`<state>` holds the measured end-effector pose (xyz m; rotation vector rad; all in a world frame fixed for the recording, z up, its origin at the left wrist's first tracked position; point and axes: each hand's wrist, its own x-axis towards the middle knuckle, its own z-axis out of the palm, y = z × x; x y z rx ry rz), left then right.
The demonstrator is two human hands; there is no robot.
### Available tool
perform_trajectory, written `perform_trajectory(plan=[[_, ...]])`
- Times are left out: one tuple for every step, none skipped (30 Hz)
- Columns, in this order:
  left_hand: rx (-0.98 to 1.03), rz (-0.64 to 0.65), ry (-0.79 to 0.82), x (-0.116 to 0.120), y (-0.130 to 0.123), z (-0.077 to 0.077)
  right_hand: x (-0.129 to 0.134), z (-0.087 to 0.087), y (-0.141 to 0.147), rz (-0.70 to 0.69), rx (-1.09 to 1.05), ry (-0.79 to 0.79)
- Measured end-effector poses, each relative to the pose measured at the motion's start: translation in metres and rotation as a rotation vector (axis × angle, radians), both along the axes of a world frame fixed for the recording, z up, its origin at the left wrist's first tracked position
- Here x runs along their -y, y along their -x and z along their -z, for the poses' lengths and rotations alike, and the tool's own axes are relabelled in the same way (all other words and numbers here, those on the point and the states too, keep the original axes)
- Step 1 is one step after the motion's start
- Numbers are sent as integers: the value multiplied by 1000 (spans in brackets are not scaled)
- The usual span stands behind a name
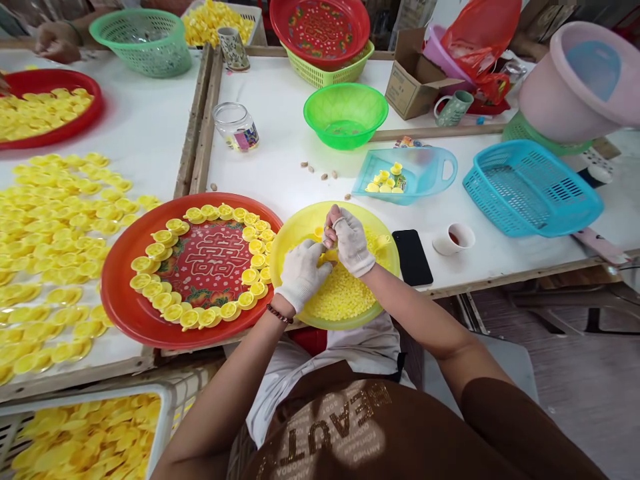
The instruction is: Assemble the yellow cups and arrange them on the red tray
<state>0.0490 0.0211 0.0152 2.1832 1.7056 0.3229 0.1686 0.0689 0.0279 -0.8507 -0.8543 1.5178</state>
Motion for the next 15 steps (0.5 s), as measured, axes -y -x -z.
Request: perform_trajectory(plan=[[-4, 2, -2, 0, 0, 0, 0, 2, 0, 1, 14, -10], [-5, 4, -5, 0, 0, 1, 1, 3, 0, 1, 19, -16], [-1, 7, -8, 0, 0, 1, 1, 4, 0, 2, 16, -16], [7, 10, -12, 1, 0, 2, 1, 4, -1, 3, 8, -12], [19, 12, -17, 2, 0, 2, 1, 4, -2, 5, -3, -5], [31, 13, -21, 2, 0, 3, 0, 4, -4, 12, -17, 4], [44, 14, -27, 3, 0, 3, 0, 3, -5, 23, -32, 13], [56, 15, -33, 4, 1, 3, 0, 2, -7, 37, -48, 23], [70, 14, -42, 4, 1, 4, 1, 1, -10, 50, -63, 33], [86, 13, -56, 5, 1, 4, 2, -1, -12, 61, -73, 46], [106, 14, -74, 6, 1, 4, 4, -4, -14, 69, -78, 58], [132, 21, -94, 7, 2, 4, 6, -6, -16, 71, -79, 69], [160, 36, -113, 8, 2, 3, 8, -8, -18, 70, -81, 76], [187, 57, -126, 8, 2, 3, 10, -10, -19, 70, -86, 75], [208, 80, -133, 9, 3, 3, 12, -11, -19, 71, -94, 65]])
